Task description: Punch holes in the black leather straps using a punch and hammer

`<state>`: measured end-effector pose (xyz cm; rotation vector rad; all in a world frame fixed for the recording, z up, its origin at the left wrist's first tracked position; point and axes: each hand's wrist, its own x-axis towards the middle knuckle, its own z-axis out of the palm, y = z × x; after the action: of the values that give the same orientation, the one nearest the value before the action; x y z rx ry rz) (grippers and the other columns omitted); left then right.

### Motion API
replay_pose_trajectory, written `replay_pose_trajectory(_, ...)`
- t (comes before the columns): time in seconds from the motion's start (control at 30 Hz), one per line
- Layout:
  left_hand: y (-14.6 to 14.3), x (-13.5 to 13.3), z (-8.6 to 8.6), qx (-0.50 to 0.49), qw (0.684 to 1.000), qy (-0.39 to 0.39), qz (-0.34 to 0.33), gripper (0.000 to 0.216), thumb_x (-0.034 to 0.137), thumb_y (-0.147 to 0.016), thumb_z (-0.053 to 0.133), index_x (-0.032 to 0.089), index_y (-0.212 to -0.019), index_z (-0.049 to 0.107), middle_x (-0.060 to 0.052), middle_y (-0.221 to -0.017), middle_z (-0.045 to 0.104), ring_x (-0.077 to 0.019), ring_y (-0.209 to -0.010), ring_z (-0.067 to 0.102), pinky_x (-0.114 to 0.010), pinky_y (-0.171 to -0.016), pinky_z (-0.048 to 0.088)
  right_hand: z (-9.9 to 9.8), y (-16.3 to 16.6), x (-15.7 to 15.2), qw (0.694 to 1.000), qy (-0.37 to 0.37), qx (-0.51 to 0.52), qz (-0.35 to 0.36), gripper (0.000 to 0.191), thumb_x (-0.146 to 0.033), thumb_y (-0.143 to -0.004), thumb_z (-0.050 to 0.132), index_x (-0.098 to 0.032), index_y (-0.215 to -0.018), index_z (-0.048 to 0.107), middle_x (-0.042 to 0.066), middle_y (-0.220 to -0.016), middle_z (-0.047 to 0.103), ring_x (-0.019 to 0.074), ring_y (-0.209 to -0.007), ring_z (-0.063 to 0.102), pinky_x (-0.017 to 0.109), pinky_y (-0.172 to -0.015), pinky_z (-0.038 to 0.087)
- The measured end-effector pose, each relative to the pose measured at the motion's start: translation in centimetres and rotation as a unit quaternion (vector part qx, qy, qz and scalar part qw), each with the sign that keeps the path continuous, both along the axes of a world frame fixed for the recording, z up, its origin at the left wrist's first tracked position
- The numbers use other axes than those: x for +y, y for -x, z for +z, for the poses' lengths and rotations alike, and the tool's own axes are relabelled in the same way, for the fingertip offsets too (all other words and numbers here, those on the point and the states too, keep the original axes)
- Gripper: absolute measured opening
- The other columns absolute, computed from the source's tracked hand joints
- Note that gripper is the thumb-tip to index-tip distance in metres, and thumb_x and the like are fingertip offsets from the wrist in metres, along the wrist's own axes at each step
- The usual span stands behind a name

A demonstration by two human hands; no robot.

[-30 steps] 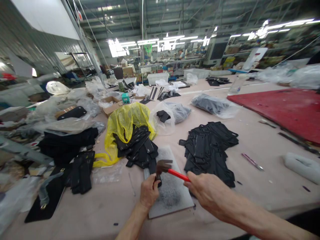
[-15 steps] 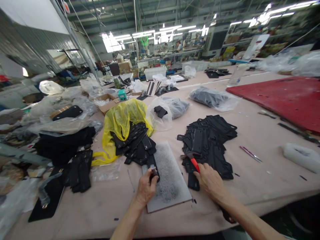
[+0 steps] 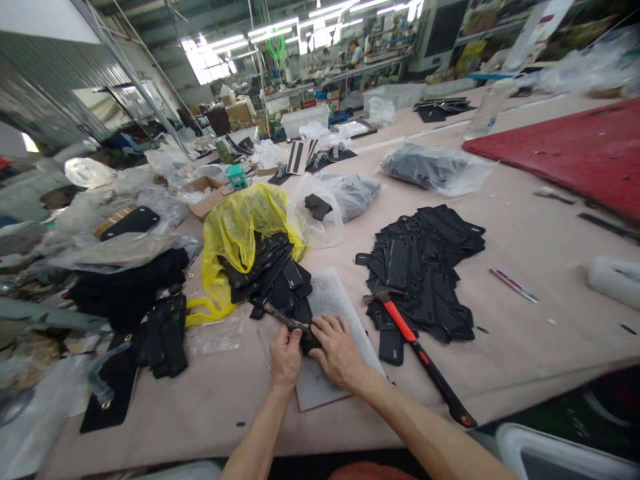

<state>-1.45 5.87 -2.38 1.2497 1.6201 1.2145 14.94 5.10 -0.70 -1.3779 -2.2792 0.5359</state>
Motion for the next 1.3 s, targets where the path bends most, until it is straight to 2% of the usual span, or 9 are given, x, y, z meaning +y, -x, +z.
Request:
replay_pose_trajectory(0.17,-0.1,0.8,-1.3,-0.237,0.967,0.022,0.093,0.041,0.051,-0.077,0.065,0.014,-0.092,0.065,-0.008,-0.086,0.074,-0.0232,-0.079,0.070,-0.038,-0.074,0.057,0.7,-1.5,1.4,0.992,-0.059,-0.051,0.099,0.037,-0.028,-0.089,0.066,-0.019,-0.124,0.058,0.011,-0.135,0.053,0.0318,-0.123,0.042,0.051,-0.106,0.031)
replay_pose_trajectory(0.3,-0.5,0.6,-0.9,-0.246,0.964,0.014,0.101,0.039,0.049,-0.075,0.068,0.014,-0.091,0.065,-0.008,-0.087,0.073,-0.0233,-0.083,0.070,-0.037,-0.077,0.058,0.5,-1.6,2.0,0.980,-0.102,-0.076,0.154,0.021,-0.016,-0.095,0.050,-0.014,-0.112,0.061,0.013,-0.119,0.060,0.0265,-0.107,0.050,0.042,-0.093,0.043)
replay_pose_trajectory(0.47,0.0,0.4,-0.2,-0.265,0.955,-0.016,0.134,0.033,0.046,-0.079,0.063,0.015,-0.088,0.065,-0.008,-0.086,0.073,-0.0225,-0.081,0.071,-0.037,-0.077,0.058,1.6,-3.0,2.2,0.968,-0.147,-0.075,0.191,0.028,-0.006,-0.092,0.038,-0.014,-0.102,0.063,0.012,-0.103,0.064,0.0232,-0.092,0.055,0.042,-0.092,0.044)
replay_pose_trajectory(0.73,0.5,-0.8,-0.9,-0.045,0.996,-0.021,0.078,0.032,0.044,-0.084,0.056,0.015,-0.088,0.070,-0.008,-0.083,0.074,-0.0240,-0.078,0.069,-0.034,-0.072,0.056,7.3,-19.7,4.8,0.938,-0.324,-0.122,-0.007,0.040,-0.008,-0.088,0.042,-0.020,-0.122,0.060,0.010,-0.122,0.065,0.0226,-0.112,0.058,0.047,-0.109,0.033)
replay_pose_trajectory(0.87,-0.5,-1.7,-0.5,0.012,0.997,-0.041,0.061,0.030,0.040,-0.085,0.052,0.017,-0.089,0.070,-0.008,-0.084,0.074,-0.0247,-0.080,0.069,-0.034,-0.074,0.054,7.3,-23.8,5.8,0.928,-0.274,-0.211,-0.141,0.041,-0.012,-0.087,0.042,-0.018,-0.122,0.063,0.014,-0.123,0.064,0.0304,-0.114,0.057,0.052,-0.104,0.036)
replay_pose_trajectory(0.97,-0.8,-1.9,-0.3,0.006,0.996,-0.053,0.064,0.031,0.042,-0.087,0.050,0.018,-0.090,0.071,-0.008,-0.086,0.075,-0.0248,-0.082,0.070,-0.033,-0.075,0.055,6.4,-19.4,6.4,0.958,-0.171,-0.160,-0.166,0.038,-0.015,-0.084,0.040,-0.014,-0.112,0.067,0.016,-0.119,0.065,0.0292,-0.111,0.059,0.046,-0.098,0.043)
replay_pose_trajectory(1.07,-0.9,-1.9,-0.5,0.016,0.996,-0.060,0.068,0.035,0.045,-0.089,0.049,0.018,-0.092,0.071,-0.009,-0.086,0.075,-0.0257,-0.083,0.071,-0.033,-0.074,0.056,6.0,-10.4,8.0,0.981,0.021,-0.045,-0.186,0.037,-0.025,-0.090,0.040,-0.012,-0.115,0.064,0.014,-0.117,0.066,0.0242,-0.109,0.061,0.037,-0.096,0.045)
replay_pose_trajectory(1.2,-1.0,-2.0,-0.9,0.060,0.994,-0.075,0.048,0.036,0.045,-0.091,0.047,0.018,-0.092,0.070,-0.010,-0.085,0.075,-0.0256,-0.080,0.070,-0.032,-0.071,0.056,6.1,1.7,11.8,0.984,0.075,-0.035,-0.160,0.039,-0.045,-0.089,0.052,-0.015,-0.112,0.063,0.012,-0.110,0.068,0.0236,-0.101,0.064,0.031,-0.086,0.047)
replay_pose_trajectory(1.3,-1.0,-2.0,-1.2,0.086,0.991,-0.090,0.044,0.036,0.046,-0.092,0.045,0.019,-0.090,0.069,-0.010,-0.079,0.074,-0.0247,-0.073,0.070,-0.031,-0.065,0.055,5.6,7.2,14.5,0.981,0.093,-0.050,-0.165,0.050,-0.051,-0.081,0.064,-0.012,-0.113,0.060,0.018,-0.113,0.065,0.0309,-0.107,0.061,0.036,-0.088,0.045)
